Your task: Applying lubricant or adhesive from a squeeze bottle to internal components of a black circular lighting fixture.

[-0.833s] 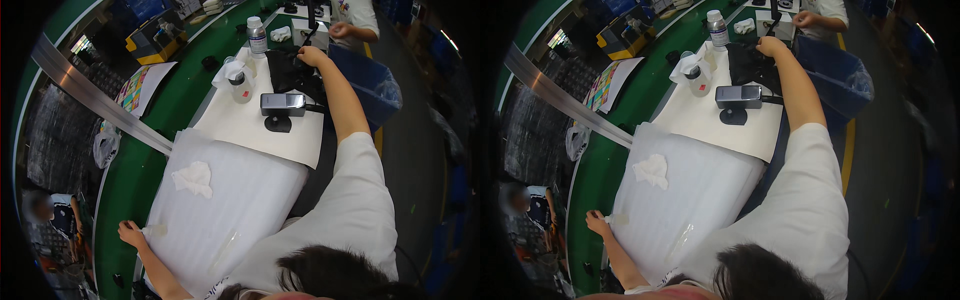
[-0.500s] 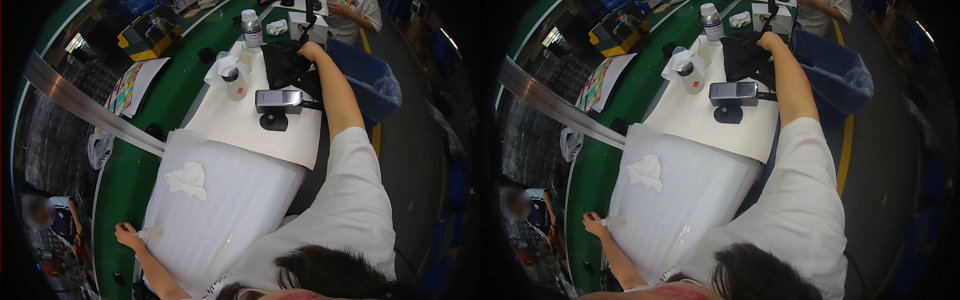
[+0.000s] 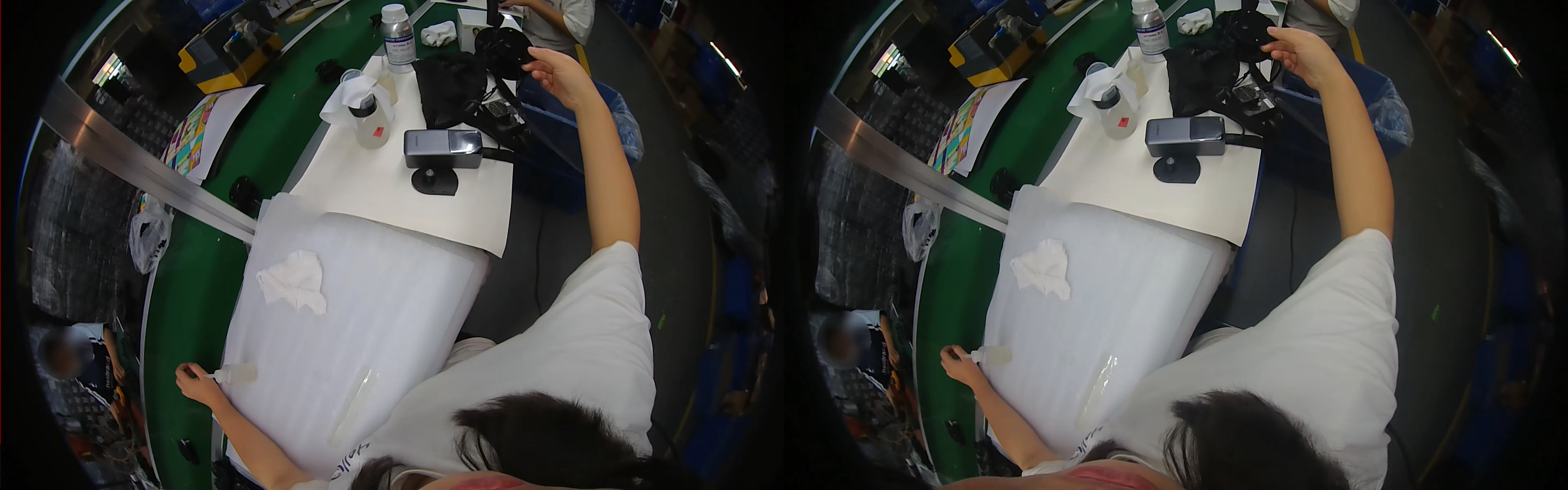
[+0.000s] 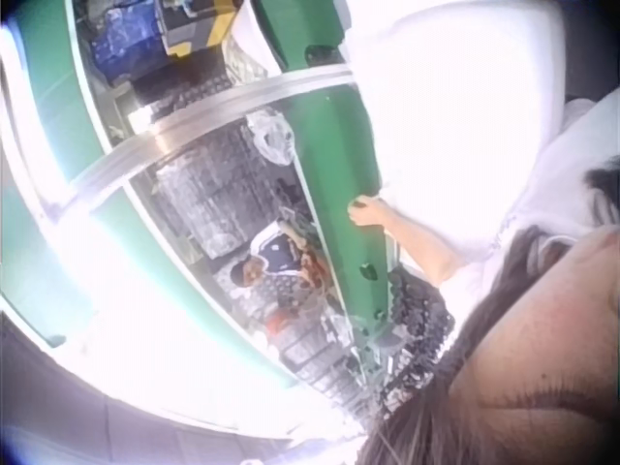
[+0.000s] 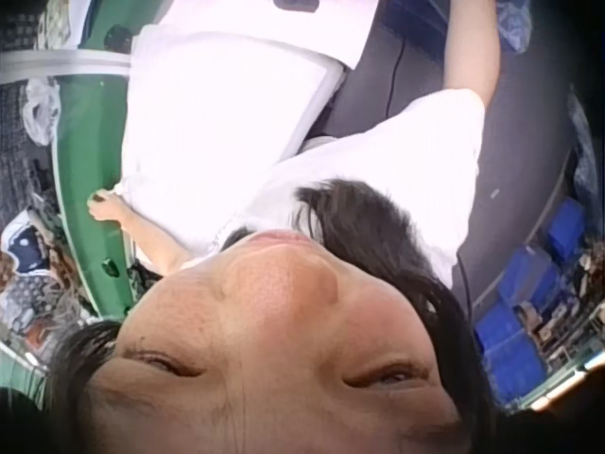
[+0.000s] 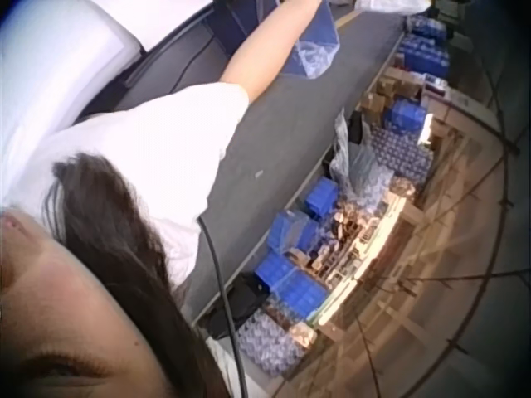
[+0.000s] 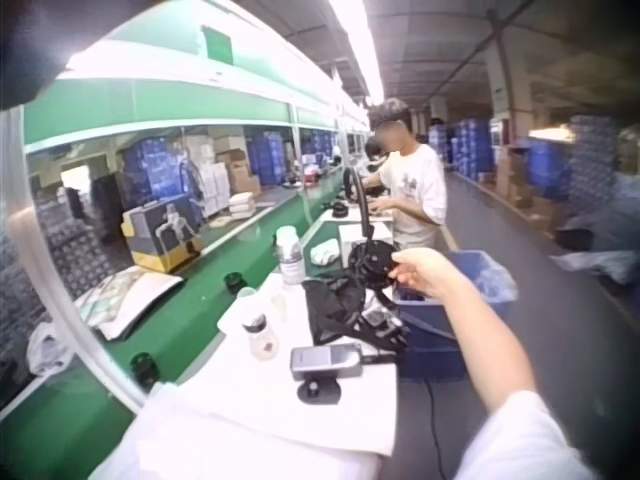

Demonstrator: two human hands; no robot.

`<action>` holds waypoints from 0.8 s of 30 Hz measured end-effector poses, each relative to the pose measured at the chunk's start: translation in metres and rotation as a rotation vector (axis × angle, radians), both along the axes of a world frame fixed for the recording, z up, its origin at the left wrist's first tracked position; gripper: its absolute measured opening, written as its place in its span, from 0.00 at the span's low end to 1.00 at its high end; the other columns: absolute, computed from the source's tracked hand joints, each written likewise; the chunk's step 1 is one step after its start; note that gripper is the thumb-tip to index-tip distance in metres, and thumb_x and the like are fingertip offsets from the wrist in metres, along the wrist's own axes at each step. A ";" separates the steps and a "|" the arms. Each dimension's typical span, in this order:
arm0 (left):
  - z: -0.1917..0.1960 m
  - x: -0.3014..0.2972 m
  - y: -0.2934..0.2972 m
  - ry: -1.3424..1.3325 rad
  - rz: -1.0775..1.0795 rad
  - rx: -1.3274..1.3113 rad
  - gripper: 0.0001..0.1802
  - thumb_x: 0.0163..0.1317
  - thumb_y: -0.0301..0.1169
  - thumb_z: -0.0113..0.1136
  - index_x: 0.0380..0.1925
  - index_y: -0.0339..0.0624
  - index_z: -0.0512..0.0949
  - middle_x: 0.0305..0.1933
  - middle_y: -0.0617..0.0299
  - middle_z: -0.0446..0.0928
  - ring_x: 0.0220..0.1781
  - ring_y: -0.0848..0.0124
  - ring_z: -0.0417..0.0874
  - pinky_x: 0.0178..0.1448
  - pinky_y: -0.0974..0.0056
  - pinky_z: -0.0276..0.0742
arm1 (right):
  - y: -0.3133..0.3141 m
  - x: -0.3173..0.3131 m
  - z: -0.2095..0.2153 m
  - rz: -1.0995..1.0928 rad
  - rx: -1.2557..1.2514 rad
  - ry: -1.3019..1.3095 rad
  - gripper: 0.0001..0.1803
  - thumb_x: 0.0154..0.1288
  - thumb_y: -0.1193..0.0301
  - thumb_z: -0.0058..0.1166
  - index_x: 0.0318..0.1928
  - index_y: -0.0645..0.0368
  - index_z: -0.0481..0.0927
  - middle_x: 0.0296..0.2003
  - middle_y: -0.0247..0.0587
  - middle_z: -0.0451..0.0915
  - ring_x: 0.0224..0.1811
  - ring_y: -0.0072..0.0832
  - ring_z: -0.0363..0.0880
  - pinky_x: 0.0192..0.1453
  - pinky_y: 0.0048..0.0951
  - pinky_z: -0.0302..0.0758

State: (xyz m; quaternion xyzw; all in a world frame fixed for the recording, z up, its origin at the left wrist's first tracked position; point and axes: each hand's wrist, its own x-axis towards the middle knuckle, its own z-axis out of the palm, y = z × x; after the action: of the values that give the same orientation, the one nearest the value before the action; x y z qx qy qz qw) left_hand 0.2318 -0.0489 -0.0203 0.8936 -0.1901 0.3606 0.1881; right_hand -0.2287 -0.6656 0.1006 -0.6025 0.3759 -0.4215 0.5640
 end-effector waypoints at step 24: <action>0.097 -0.175 -0.105 0.293 -1.154 -0.493 0.39 0.36 0.44 0.67 0.48 0.38 0.63 0.51 0.52 0.67 0.51 0.63 0.68 0.51 0.60 0.63 | 0.309 0.141 -0.015 1.017 0.683 -0.394 0.09 0.63 0.67 0.40 0.32 0.59 0.70 0.26 0.39 0.78 0.16 0.13 0.66 0.22 0.13 0.61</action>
State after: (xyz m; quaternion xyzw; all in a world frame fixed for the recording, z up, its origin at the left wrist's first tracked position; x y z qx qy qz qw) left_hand 0.0569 -0.1543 0.0763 0.6183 -0.5241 0.1090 0.5754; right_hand -0.0878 -0.3570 0.0859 -0.4030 0.0455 -0.0608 0.9120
